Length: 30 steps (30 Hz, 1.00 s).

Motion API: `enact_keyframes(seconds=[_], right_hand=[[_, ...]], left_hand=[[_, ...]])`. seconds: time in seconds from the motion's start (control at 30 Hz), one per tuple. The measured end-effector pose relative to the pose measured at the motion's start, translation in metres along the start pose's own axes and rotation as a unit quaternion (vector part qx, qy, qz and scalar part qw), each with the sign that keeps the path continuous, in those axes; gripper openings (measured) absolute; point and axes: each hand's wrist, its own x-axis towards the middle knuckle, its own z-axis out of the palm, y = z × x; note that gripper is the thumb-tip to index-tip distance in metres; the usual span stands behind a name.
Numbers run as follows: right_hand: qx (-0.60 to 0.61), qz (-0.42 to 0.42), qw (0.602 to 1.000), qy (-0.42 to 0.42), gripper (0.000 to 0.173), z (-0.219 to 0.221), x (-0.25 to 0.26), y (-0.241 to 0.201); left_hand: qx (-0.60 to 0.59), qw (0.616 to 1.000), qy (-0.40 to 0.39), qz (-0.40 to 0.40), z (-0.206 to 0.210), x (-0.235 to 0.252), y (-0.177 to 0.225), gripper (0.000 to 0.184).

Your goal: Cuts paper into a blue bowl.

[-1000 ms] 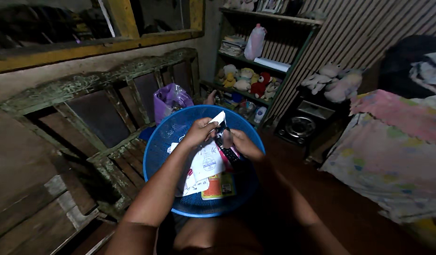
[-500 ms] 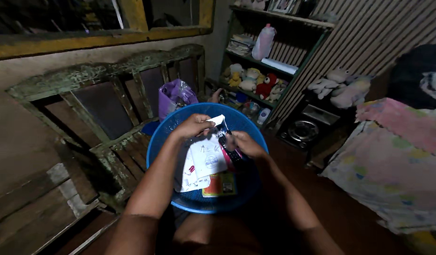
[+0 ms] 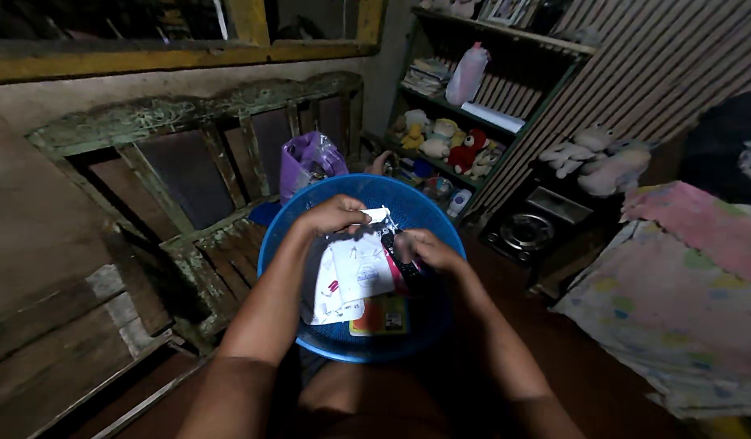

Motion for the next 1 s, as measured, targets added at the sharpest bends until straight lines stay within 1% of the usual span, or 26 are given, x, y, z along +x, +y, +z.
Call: enact_keyframes(seconds=[0.23, 0.4, 0.5, 0.57, 0.67, 0.77, 0.83, 1.0], right_hand=[[-0.009, 0.027, 0.999, -0.017, 0.035, -0.002, -0.002, -0.004], [0.007, 0.023, 0.999, -0.038, 0.033, -0.004, -0.003, -0.003], [0.003, 0.036, 0.999, -0.030, 0.032, -0.003, -0.003, -0.005], [-0.004, 0.036, 0.999, -0.019, 0.033, -0.002, -0.003, -0.006], [-0.001, 0.033, 0.999, 0.000, 0.040, -0.002, 0.000, -0.004], [-0.004, 0.024, 0.999, 0.022, 0.046, 0.000, 0.003, -0.002], [0.000, 0.012, 0.999, 0.034, 0.046, 0.000, 0.004, 0.000], [0.001, -0.004, 0.998, 0.062, 0.047, 0.001, 0.003, 0.003]], left_hand=[[0.003, 1.000, -0.016, -0.013, -0.003, -0.002, -0.002, 0.019], [0.001, 0.999, -0.031, -0.012, -0.005, -0.002, -0.004, 0.021], [0.006, 1.000, -0.026, -0.016, -0.006, -0.002, -0.006, 0.021], [0.008, 1.000, 0.003, -0.013, -0.005, 0.000, -0.008, 0.022], [-0.017, 0.994, 0.105, 0.003, 0.004, 0.009, -0.011, 0.024], [-0.066, 0.979, 0.195, 0.010, 0.025, 0.021, -0.009, 0.026], [-0.085, 0.971, 0.224, 0.013, 0.042, 0.028, -0.006, 0.028], [-0.119, 0.963, 0.238, 0.034, 0.070, 0.037, -0.007, 0.030]])
